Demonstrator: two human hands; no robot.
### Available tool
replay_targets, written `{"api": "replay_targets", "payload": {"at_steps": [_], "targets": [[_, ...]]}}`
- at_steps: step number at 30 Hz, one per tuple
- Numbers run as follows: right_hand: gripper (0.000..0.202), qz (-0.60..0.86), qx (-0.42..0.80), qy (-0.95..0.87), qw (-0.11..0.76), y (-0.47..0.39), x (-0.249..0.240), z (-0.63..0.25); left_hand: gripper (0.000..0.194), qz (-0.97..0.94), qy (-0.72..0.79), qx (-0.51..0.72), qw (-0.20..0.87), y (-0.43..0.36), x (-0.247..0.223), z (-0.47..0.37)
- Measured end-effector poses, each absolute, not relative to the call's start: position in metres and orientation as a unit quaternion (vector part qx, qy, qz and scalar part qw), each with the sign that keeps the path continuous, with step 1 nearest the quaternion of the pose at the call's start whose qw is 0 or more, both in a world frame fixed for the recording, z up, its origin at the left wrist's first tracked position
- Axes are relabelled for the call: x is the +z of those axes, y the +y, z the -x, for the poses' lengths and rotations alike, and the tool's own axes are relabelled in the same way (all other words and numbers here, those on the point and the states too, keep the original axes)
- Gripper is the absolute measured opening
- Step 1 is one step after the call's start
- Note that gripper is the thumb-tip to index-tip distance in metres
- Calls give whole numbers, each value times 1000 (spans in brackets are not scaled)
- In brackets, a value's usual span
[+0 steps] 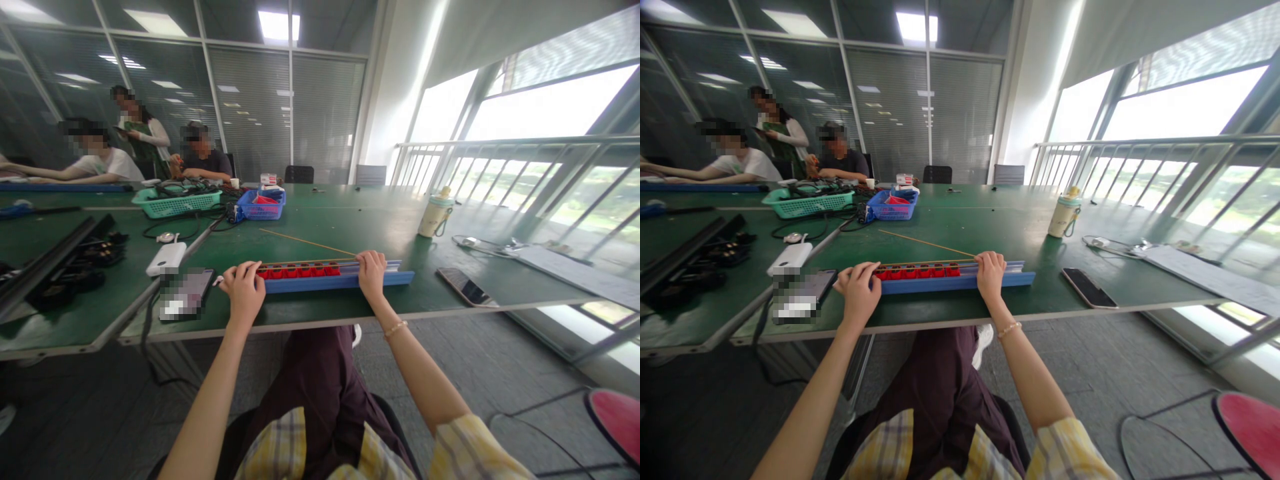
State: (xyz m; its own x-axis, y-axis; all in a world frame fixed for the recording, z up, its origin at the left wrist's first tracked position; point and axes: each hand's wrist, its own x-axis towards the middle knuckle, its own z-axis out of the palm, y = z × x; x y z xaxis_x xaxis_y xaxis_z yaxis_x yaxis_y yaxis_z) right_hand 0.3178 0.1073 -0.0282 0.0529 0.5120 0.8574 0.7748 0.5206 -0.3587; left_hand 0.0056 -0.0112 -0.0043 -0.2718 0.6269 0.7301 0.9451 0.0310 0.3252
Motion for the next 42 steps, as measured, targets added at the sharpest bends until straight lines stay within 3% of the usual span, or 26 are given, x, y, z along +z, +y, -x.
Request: {"api": "replay_targets", "payload": {"at_steps": [22,30,42], "targets": [[28,420,-71,-680,597,97,-22,-326,38,565,-689,-407,201,-12,-3,-6],[27,398,-58,-704,585,98,-24,-329,59,542,-686,-447,187,-14,-2,-5],[25,404,-54,-716,567,100,-27,-331,46,555,-684,-428,202,-15,-1,-5]]}}
